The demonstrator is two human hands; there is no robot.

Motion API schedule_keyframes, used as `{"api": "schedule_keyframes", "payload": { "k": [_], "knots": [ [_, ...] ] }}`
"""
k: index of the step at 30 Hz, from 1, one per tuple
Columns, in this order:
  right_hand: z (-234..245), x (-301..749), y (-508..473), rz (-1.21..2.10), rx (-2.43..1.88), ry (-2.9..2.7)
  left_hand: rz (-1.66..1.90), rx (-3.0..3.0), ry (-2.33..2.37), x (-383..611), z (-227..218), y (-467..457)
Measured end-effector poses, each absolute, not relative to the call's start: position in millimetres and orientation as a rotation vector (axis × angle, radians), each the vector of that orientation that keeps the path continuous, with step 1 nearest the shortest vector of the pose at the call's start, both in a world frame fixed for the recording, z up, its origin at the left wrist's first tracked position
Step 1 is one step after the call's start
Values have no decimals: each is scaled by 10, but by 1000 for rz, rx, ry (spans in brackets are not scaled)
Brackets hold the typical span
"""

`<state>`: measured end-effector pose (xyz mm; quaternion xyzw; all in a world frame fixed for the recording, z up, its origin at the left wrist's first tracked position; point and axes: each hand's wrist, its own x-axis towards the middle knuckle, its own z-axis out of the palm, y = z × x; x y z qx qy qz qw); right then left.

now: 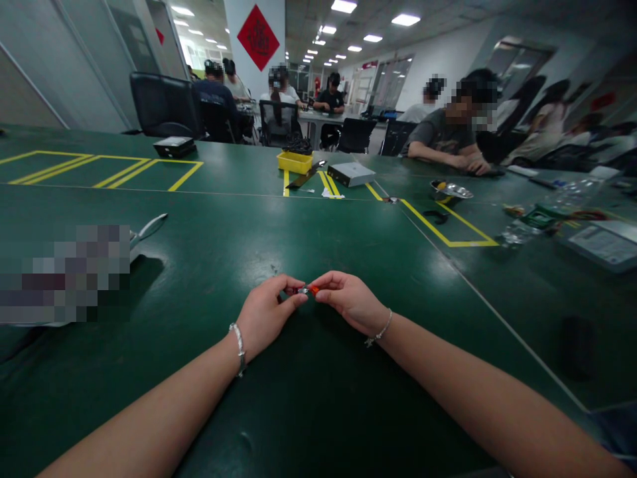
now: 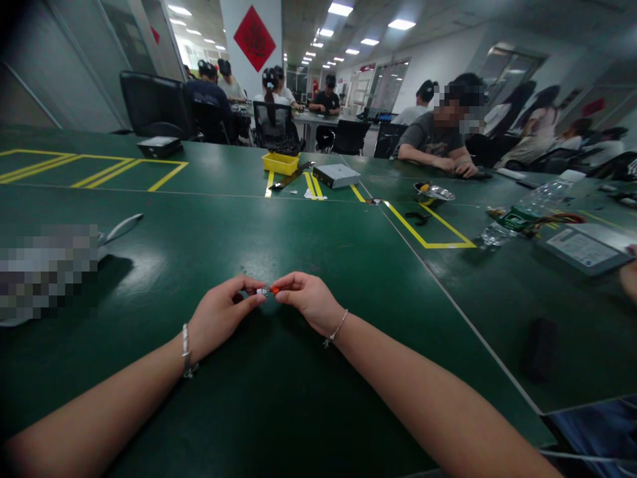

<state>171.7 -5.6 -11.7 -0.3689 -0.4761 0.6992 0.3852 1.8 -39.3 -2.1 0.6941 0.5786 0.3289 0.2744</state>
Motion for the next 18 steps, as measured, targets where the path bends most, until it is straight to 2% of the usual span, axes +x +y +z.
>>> {"api": "schedule_keyframes", "payload": {
  "k": [12,14,18],
  "knots": [
    [-173,1590,-224,1472,-983,-1269,951,1861,1628,75,-26,-423],
    [-153,1557,-280,1508,-950,-1229,990,1850,1649,71,-25,-429],
    [-86,1511,-359,1789,-893,-1053,1053,1805,1670,58,-16,-440]
  ]
}}
